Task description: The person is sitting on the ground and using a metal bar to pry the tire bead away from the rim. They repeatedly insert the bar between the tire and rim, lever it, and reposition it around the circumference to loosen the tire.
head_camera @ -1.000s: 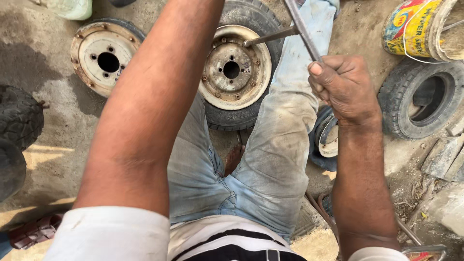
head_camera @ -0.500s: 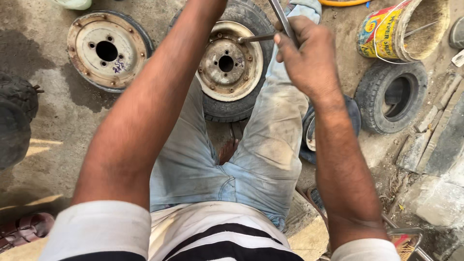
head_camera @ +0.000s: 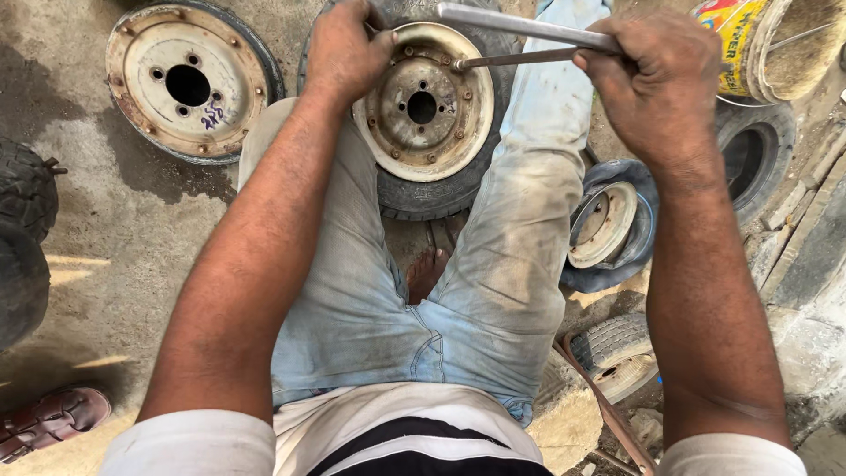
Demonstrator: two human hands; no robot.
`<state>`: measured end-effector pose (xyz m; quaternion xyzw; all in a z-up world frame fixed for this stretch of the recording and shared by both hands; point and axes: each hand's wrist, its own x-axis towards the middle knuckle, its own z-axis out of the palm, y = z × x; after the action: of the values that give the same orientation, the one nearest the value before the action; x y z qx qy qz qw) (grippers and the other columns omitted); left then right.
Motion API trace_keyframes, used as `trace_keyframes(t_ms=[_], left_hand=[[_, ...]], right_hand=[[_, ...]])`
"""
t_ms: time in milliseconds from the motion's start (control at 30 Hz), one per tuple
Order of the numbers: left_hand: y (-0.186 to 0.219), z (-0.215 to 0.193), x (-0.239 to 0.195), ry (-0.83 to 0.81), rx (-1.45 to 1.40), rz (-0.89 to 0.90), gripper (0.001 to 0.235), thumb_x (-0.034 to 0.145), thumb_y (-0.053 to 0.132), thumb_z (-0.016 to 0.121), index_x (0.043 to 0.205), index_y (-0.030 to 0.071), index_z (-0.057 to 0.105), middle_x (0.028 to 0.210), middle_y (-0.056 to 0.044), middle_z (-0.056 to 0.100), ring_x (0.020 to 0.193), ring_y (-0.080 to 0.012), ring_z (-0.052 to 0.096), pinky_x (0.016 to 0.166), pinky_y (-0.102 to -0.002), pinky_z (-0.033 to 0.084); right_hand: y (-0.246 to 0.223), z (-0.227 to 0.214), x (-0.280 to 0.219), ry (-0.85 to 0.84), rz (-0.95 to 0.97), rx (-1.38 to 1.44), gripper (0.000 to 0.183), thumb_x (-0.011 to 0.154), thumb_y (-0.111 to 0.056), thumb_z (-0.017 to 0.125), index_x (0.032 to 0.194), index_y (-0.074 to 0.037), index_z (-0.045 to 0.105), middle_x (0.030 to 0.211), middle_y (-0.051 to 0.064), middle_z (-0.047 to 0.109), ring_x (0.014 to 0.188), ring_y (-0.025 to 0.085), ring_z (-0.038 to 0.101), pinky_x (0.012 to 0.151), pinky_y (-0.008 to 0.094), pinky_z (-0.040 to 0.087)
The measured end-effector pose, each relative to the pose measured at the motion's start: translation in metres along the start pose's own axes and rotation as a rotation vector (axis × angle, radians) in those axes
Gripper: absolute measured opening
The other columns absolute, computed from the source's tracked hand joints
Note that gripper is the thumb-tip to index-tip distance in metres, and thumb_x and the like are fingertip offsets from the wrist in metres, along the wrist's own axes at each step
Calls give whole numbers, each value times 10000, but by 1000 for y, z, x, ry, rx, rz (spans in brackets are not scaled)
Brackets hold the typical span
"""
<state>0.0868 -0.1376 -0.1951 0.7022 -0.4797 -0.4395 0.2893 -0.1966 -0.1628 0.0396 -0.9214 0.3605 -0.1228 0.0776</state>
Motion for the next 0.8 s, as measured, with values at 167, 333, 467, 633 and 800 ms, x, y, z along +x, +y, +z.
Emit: trace_keyframes(t_ms=[167,333,467,633,800], left_hand=[[-5,-3,1,14,52,-42,188,919,251,759,995,81,737,942,-101,758,839,-182,746,778,-362,607],[-5,-4,1,-7,6,-40,191,913,249,757,989,73,745,916,-94,768,818,-185,763,782,-363,619],[-11,-2,3,29,31,15,211,903,242,775,975,47,739,899,-105,755,822,-209,751,760,-375,601],[0,-8,0,36,-35,49,181,926,194,748,996,28,732,926,-106,760,853,-202,763,774,-361,624],[36,-34,-28,299,-620,225,185,1046,94,627,893,32,711,794,-108,736,700,-177,737,624,-358,614]], right_hand=[[8,-1,5,-21,-85,-2,89,995,-11,820,1018,-43,740,820,33,647,791,150,597,778,325,453],[21,1,5,-29,-163,31,98,1026,6,782,1089,-64,754,867,3,661,826,106,611,768,270,464],[23,3,10,-72,-199,9,53,1042,-59,816,1052,-78,767,838,-1,661,787,94,612,707,261,459],[30,10,27,-122,-257,-33,164,1017,-246,862,976,-111,777,778,-6,649,714,98,589,659,282,446],[5,29,22,154,-135,-467,338,971,-478,907,968,-180,748,738,-52,613,737,148,628,667,354,483]])
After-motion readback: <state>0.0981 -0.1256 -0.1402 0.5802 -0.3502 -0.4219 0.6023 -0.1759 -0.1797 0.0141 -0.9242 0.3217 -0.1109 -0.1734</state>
